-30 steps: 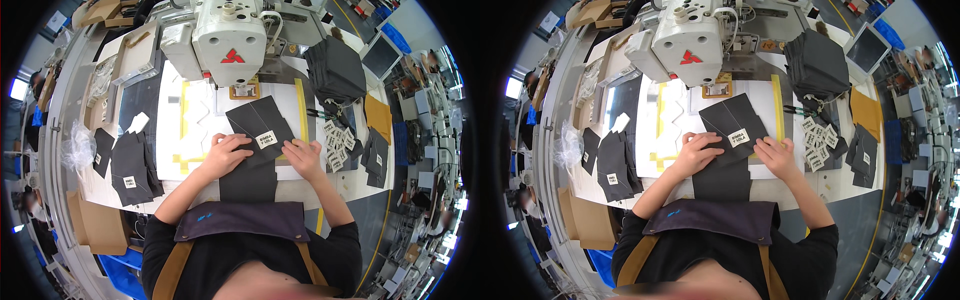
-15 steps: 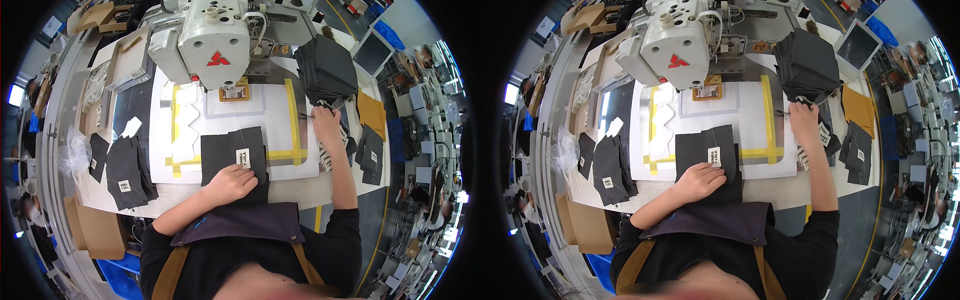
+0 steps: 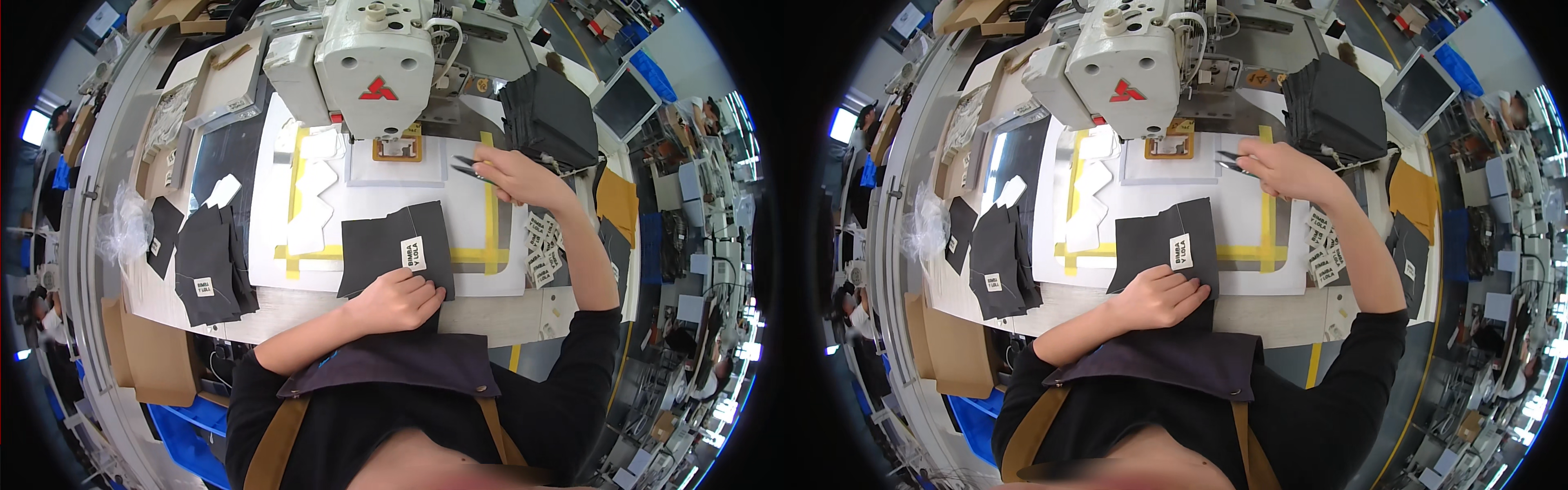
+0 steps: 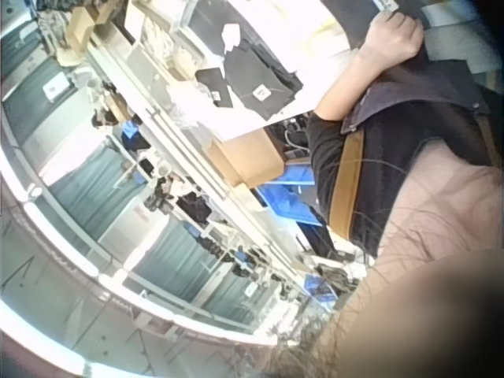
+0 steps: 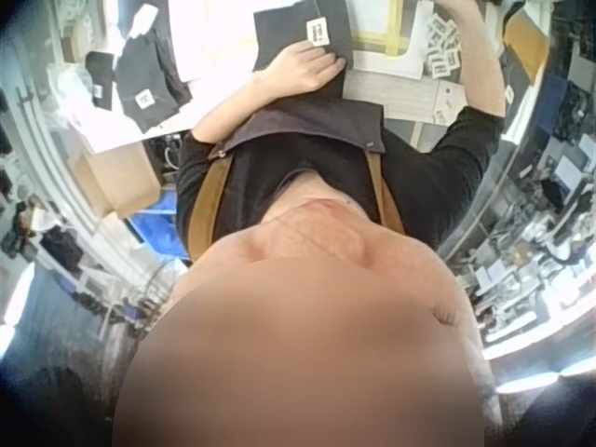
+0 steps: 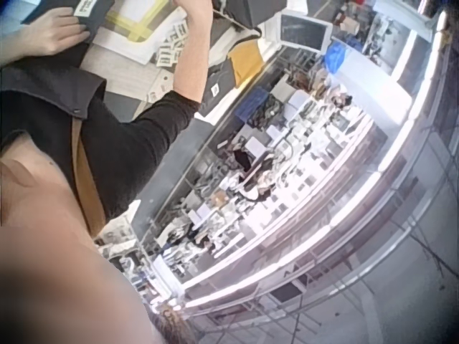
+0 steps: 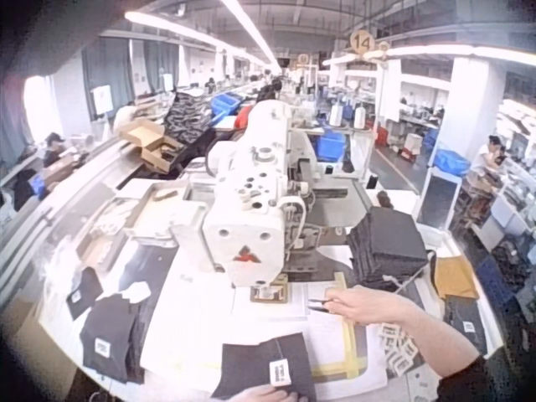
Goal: Sewing small textile labels onto black fabric squares using an industrial sewing machine.
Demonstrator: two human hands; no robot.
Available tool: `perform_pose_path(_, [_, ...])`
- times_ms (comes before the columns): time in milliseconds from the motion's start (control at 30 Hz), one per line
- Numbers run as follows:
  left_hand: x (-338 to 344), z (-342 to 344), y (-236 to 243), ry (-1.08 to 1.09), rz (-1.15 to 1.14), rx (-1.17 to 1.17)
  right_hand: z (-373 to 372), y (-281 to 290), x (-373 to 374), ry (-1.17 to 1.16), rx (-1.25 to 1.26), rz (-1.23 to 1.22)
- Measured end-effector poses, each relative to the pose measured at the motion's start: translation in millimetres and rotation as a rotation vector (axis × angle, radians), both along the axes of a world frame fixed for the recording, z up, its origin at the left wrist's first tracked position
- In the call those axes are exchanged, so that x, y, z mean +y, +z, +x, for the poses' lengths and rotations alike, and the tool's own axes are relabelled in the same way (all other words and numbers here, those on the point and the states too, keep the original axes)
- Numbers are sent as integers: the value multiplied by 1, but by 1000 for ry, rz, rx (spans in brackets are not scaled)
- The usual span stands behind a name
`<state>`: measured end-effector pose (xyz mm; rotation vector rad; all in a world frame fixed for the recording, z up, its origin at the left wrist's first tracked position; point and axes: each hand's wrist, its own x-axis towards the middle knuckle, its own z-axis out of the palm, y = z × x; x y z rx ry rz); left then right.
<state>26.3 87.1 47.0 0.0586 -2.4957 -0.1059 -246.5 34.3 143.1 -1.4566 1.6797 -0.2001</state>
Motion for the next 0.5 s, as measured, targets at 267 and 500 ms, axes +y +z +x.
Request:
perform_pose_path(267, [3, -20, -4, -33, -20, -4, 17, -81, -45, 287, -40, 145])
perform_pose_path(500, [3, -22, -10, -56, -14, -35, 20, -95, -56, 231, -103, 186])
